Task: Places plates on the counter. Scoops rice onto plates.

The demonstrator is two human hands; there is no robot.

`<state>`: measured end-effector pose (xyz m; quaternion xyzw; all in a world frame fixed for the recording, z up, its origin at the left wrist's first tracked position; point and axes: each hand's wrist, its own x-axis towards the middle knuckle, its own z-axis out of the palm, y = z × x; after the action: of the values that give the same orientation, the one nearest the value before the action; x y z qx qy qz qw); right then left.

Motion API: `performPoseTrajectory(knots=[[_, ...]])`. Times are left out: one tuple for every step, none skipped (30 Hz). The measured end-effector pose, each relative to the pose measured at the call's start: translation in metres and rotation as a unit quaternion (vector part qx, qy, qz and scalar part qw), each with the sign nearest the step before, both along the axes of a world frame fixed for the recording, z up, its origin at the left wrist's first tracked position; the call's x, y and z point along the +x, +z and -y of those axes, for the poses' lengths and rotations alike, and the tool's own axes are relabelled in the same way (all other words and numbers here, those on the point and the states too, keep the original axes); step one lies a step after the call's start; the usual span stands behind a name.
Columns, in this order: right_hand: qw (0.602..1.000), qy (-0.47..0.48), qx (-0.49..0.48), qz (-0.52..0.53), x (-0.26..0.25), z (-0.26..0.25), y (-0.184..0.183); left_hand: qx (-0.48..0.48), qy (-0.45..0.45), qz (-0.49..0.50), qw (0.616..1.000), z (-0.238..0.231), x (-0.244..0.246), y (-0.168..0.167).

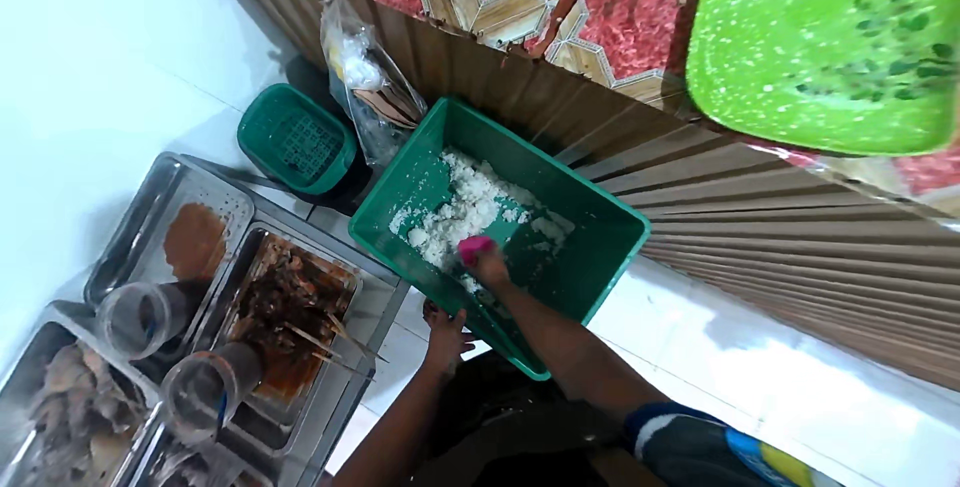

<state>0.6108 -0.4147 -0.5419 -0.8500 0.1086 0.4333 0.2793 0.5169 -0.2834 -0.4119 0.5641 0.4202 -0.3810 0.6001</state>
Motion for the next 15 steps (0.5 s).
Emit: performPoseTrajectory(knots=[[0.999,0.024,0.022,-0.002,-0.006,-0.009,0.001,-0.005,0.0,0.001,1.0,0.0,-0.001,0.0],[0.997,0.053,0.048,-0.001,-0.011,-0.015,0.0,-0.009,0.002,0.003,1.0,0.0,-0.001,0.0],[0.995,0.075,0.071,0.005,-0.011,-0.018,0.001,-0.009,0.006,0.006,1.0,0.0,-0.002,-0.001],[0.992,0.091,0.09,0.012,-0.008,-0.017,0.003,-0.009,0.006,0.009,1.0,0.0,-0.002,-0.001],[0.988,0.106,0.107,0.017,-0.003,-0.013,0.006,-0.008,0.003,0.013,1.0,0.0,-0.003,-0.001],[0.985,0.123,0.12,0.018,0.001,-0.009,0.009,-0.005,0.001,0.015,1.0,0.0,-0.005,-0.001],[0.982,0.139,0.127,0.015,0.004,-0.004,0.014,0.001,-0.001,0.017,1.0,0.0,-0.006,-0.001],[0.979,0.153,0.131,0.014,0.006,0.0,0.022,0.006,-0.005,0.022,1.0,0.0,-0.007,-0.002],[0.978,0.155,0.136,0.015,0.004,0.004,0.033,0.008,-0.011,0.031,0.999,0.0,-0.008,-0.003],[0.98,0.139,0.144,0.017,0.001,0.009,0.045,0.007,-0.02,0.044,0.999,0.0,-0.009,-0.002],[0.982,0.1,0.158,0.021,-0.003,0.016,0.058,0.009,-0.03,0.06,0.998,-0.001,-0.01,-0.001],[0.983,0.036,0.182,0.017,-0.009,0.025,0.071,0.017,-0.048,0.065,0.997,-0.001,-0.009,0.002],[0.976,-0.048,0.212,-0.005,-0.018,0.034,0.084,0.027,-0.074,0.056,0.995,-0.005,-0.01,0.007],[0.958,-0.14,0.248,-0.034,-0.029,0.044,0.094,0.03,-0.101,0.044,0.993,-0.011,-0.013,0.011],[0.932,-0.221,0.282,-0.057,-0.04,0.054,0.1,0.025,-0.122,0.037,0.992,-0.018,-0.015,0.013]])
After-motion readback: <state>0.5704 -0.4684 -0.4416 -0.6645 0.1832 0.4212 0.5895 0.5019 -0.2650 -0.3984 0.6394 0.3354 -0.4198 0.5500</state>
